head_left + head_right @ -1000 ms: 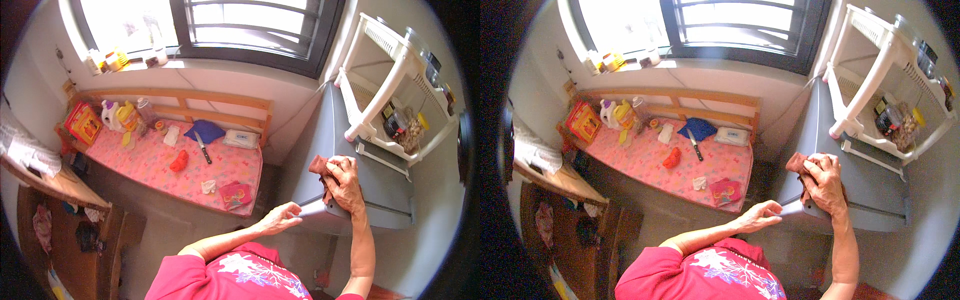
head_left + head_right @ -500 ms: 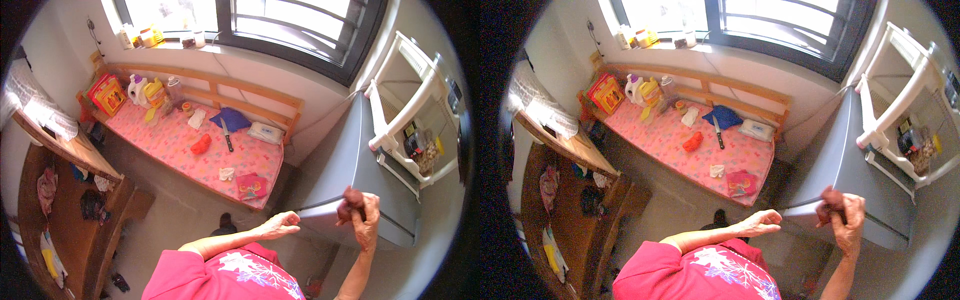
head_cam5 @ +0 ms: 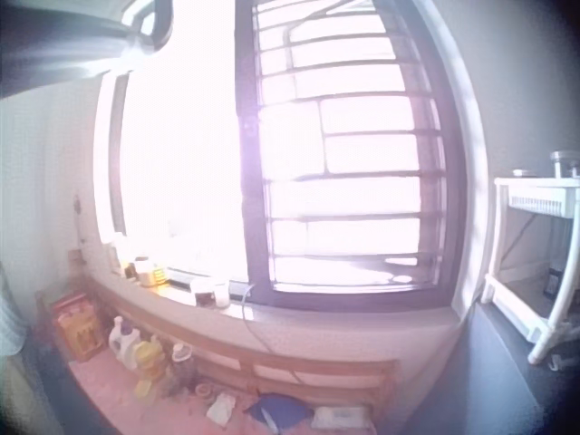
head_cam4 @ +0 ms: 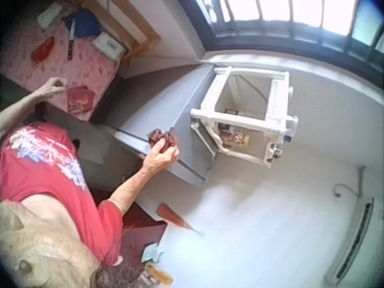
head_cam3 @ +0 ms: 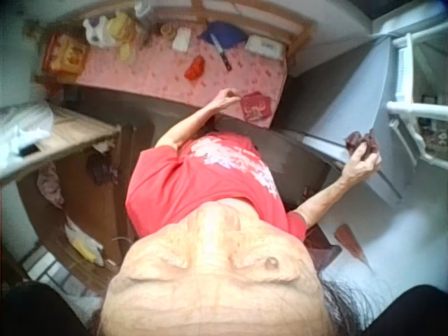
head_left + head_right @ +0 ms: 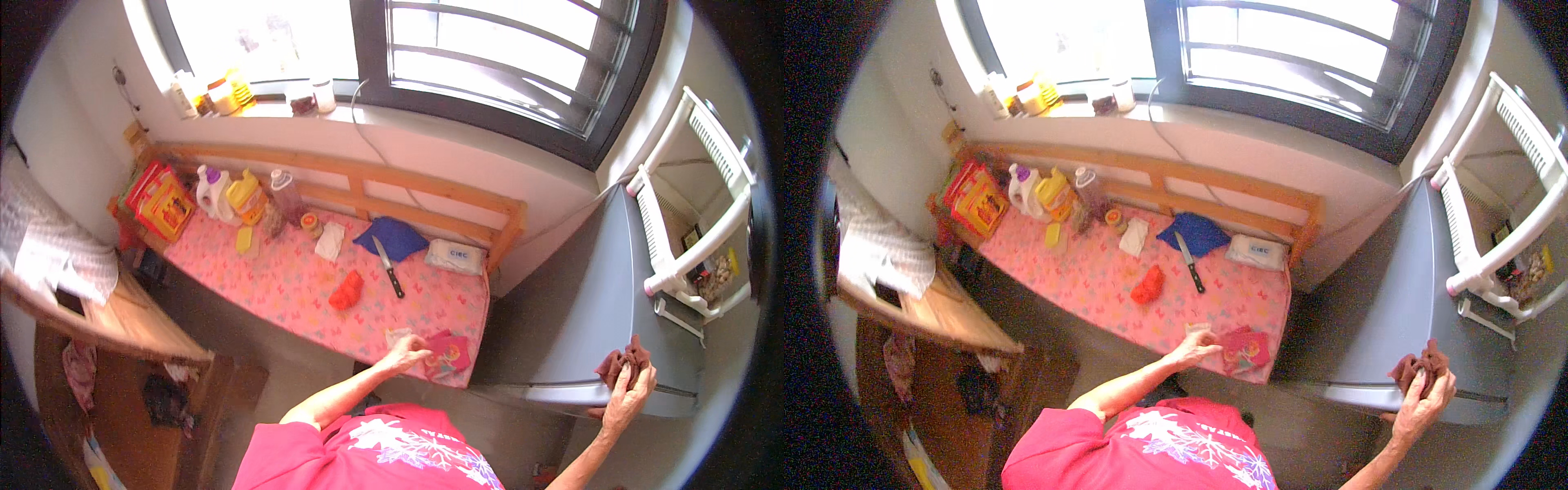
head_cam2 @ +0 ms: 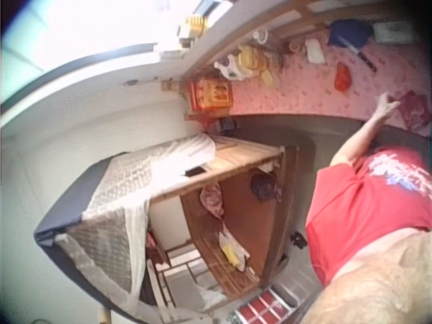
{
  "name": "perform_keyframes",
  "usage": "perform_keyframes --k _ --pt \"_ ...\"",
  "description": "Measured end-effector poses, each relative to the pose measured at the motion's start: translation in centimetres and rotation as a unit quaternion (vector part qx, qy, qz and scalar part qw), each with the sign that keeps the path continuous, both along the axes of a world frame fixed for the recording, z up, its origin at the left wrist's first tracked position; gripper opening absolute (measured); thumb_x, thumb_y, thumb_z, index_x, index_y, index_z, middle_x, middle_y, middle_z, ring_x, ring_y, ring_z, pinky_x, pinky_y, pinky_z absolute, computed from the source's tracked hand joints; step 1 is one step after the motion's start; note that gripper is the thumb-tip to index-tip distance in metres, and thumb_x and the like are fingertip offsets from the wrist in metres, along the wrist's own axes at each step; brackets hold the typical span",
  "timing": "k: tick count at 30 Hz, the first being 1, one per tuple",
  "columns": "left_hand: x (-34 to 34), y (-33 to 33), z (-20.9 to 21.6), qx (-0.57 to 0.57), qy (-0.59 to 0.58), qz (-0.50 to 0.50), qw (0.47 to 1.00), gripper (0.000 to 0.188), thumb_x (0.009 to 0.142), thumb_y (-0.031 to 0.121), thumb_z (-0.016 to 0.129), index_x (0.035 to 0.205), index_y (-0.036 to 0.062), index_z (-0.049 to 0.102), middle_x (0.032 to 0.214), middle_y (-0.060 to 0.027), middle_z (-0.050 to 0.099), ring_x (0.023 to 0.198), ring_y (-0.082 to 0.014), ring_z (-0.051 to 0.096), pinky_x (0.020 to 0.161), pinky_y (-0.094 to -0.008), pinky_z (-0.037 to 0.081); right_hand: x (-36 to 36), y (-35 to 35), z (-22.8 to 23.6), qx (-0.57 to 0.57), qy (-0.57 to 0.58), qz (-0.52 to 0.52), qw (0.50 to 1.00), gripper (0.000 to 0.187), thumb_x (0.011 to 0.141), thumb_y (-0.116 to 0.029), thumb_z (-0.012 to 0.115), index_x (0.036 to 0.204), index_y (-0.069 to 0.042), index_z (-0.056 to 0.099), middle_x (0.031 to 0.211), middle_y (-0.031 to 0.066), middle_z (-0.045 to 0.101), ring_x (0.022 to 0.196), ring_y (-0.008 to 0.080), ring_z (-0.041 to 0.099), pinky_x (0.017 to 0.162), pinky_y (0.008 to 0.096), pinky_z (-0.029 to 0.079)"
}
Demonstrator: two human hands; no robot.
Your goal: The person wipes several jars on a two-tier plastic rack with a cloth, then wipes the window sill and the window screen. The person handles each jar individually, wiping the exterior before returning it to the rack.
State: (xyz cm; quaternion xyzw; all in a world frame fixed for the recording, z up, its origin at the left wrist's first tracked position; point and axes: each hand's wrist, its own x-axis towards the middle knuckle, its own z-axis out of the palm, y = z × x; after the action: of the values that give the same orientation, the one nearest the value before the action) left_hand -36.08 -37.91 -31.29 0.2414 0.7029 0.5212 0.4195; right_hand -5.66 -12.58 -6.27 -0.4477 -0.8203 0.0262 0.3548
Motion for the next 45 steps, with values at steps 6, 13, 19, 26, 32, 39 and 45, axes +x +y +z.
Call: perform_keyframes --k 6,13,19,26,32,39,45 --pt "-14.5 -8.1 -12.1 -0.189 0.083 0.066 0.976 0.043 0.072 0.034 0.071 0.089 -0.0055 0.064 0.078 -0.0160 0.065 0.076 -0.0217 0.062 0.069 -0.0379 0.048 -2.8 0.3 -0.1 0.066 -0.052 -0.171 0.982 0.032 0.092 -0.026 0.053 0.103 0.005 0.054 0.102 0.0201 0.054 0.094 0.0377 0.052 0.081 0.0463 0.040" --pt "-22.5 -10.5 -13.0 -0.312 0.067 0.064 0.945 0.036 0.071 0.030 0.071 0.087 -0.0023 0.064 0.077 -0.0148 0.064 0.077 -0.0243 0.063 0.068 -0.0385 0.047 -0.8 2.4 -1.9 0.032 -0.020 -0.344 0.938 0.041 0.094 -0.038 0.047 0.101 0.002 0.056 0.098 0.0226 0.056 0.092 0.0397 0.054 0.078 0.0488 0.043" --pt "-21.6 -6.6 -15.8 -0.224 0.091 -0.004 0.970 0.042 0.073 0.030 0.071 0.099 -0.0012 0.063 0.090 -0.0165 0.065 0.086 -0.0267 0.063 0.074 -0.0373 0.049 -3.5 1.1 -0.5 0.093 -0.163 -0.394 0.900 0.038 0.094 -0.037 0.046 0.092 0.000 0.054 0.094 0.0191 0.055 0.089 0.0393 0.053 0.074 0.0486 0.041" --pt "-25.6 4.7 1.0 0.104 0.358 0.032 0.927 0.022 0.073 0.009 0.070 0.092 0.0011 0.062 0.087 -0.0150 0.063 0.083 -0.0299 0.060 0.073 -0.0378 0.050 -9.9 -1.0 -0.9 0.263 -0.216 -0.251 0.906 0.014 0.079 -0.013 0.060 0.086 -0.002 0.054 0.087 0.0124 0.052 0.083 0.0303 0.050 0.070 0.0427 0.043" --pt "-32.6 13.6 15.7 0.213 0.571 0.063 0.791 0.025 0.072 0.005 0.068 0.094 0.0052 0.058 0.106 -0.0141 0.054 0.100 -0.0338 0.052 0.088 -0.0404 0.044 -25.2 0.0 -2.1 -0.061 0.073 0.112 0.989 0.030 0.082 -0.007 0.058 0.112 -0.004 0.054 0.097 0.0175 0.063 0.088 0.0338 0.063 0.077 0.0406 0.052" --pt "-40.3 21.4 19.5 0.095 0.771 -0.037 0.629 0.037 0.074 0.024 0.070 0.103 0.0064 0.055 0.114 -0.0147 0.049 0.107 -0.0328 0.046 0.087 -0.0444 0.040 -32.8 11.5 4.5 -0.267 0.495 0.242 0.791 0.032 0.088 -0.007 0.046 0.119 -0.005 0.054 0.109 0.0068 0.060 0.100 0.0156 0.055 0.092 0.0293 0.043" --pt "-42.8 24.4 18.9 0.105 0.778 -0.142 0.603 0.039 0.071 0.031 0.068 0.099 0.0062 0.057 0.109 -0.0159 0.049 0.101 -0.0345 0.048 0.084 -0.0458 0.043 -37.6 23.3 9.2 -0.177 0.679 0.187 0.687 0.017 0.090 -0.014 0.048 0.105 -0.004 0.050 0.099 0.0067 0.054 0.091 0.0163 0.053 0.083 0.0315 0.045"
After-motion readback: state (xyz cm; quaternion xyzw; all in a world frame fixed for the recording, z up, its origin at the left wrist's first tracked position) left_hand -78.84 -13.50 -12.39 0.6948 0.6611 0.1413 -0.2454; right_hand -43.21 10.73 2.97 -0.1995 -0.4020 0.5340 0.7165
